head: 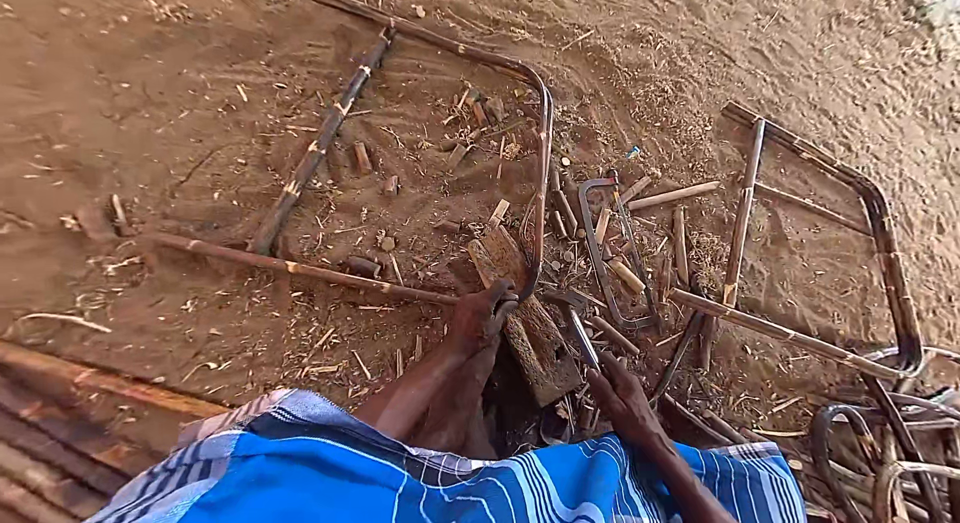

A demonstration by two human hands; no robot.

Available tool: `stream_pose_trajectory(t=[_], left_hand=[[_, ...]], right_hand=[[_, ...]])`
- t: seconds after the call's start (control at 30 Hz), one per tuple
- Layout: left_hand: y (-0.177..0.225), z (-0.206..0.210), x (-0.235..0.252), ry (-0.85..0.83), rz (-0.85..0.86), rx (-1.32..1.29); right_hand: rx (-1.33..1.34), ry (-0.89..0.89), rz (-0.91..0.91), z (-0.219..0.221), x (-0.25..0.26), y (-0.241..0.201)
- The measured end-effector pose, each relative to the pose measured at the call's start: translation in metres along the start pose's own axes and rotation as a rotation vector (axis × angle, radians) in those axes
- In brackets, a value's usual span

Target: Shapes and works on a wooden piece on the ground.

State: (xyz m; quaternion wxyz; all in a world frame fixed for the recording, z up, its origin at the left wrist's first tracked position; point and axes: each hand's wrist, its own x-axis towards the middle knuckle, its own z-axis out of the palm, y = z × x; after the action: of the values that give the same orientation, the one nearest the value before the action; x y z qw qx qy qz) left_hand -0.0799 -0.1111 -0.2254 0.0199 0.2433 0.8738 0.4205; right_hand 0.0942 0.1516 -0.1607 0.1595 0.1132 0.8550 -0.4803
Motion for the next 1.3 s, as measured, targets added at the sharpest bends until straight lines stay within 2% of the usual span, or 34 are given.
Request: stream_pose_trajectory(t=[0.1,0.2,0.4,0.43,0.53,0.63,0.73,0.83,0.9,1.0,1.07,1.17,1.23,1.3], left_hand=[[0.001,0.001,-0.002,0.032,0.010,0.021],[0.003,0.002,-0.005,0.043,-0.017,-0.010],[0.004,0.001,-0.005,0.013,-0.047,0.005],[0.003,0.000,-0.004,0.016,-0.034,0.012],[0.005,-0.001,-0.006,-0.012,-0.043,0.006],[-0.002,-0.003,-0.001,-0.005,0.010,-0.003],[0.002,-0.010,-0.006,-0.131,-0.023,0.066],[0.036,-0.004,-0.004,-0.186,-0.244,0.181],[0.047,0.003,0.002,-0.211,-0.285,0.174],[0.044,-0.010,0.022,-0.454,-0.301,0.115],[0.029,-0.038,0.054,-0.585,-0.119,0.123],[0.022,-0.063,0.102,-0.554,0.402,0.387],[0.022,-0.056,0.133,-0.587,0.710,0.536],[0.016,-0.031,0.151,-0.671,0.958,0.576]], right_hand=[[-0.152,0.064,-0.001,0.019,0.008,-0.018],[-0.204,0.120,-0.078,0.032,0.008,-0.019],[-0.318,0.127,-0.078,0.039,0.011,-0.018],[-0.323,0.146,-0.100,0.040,0.012,-0.017],[-0.313,0.086,-0.017,0.036,0.011,-0.021],[-0.221,0.169,-0.086,0.033,0.009,-0.023],[-0.094,0.184,-0.064,0.020,0.004,-0.023],[0.031,0.165,0.027,0.011,0.005,-0.008],[0.120,0.168,0.064,0.009,0.012,0.000],[0.178,0.170,0.087,0.002,0.012,0.006],[0.128,0.185,0.090,-0.003,0.011,0.007],[0.120,0.197,0.079,-0.002,0.000,0.017],[0.200,0.200,0.062,0.004,-0.003,0.025],[0.263,0.187,0.035,0.008,-0.004,0.028]])
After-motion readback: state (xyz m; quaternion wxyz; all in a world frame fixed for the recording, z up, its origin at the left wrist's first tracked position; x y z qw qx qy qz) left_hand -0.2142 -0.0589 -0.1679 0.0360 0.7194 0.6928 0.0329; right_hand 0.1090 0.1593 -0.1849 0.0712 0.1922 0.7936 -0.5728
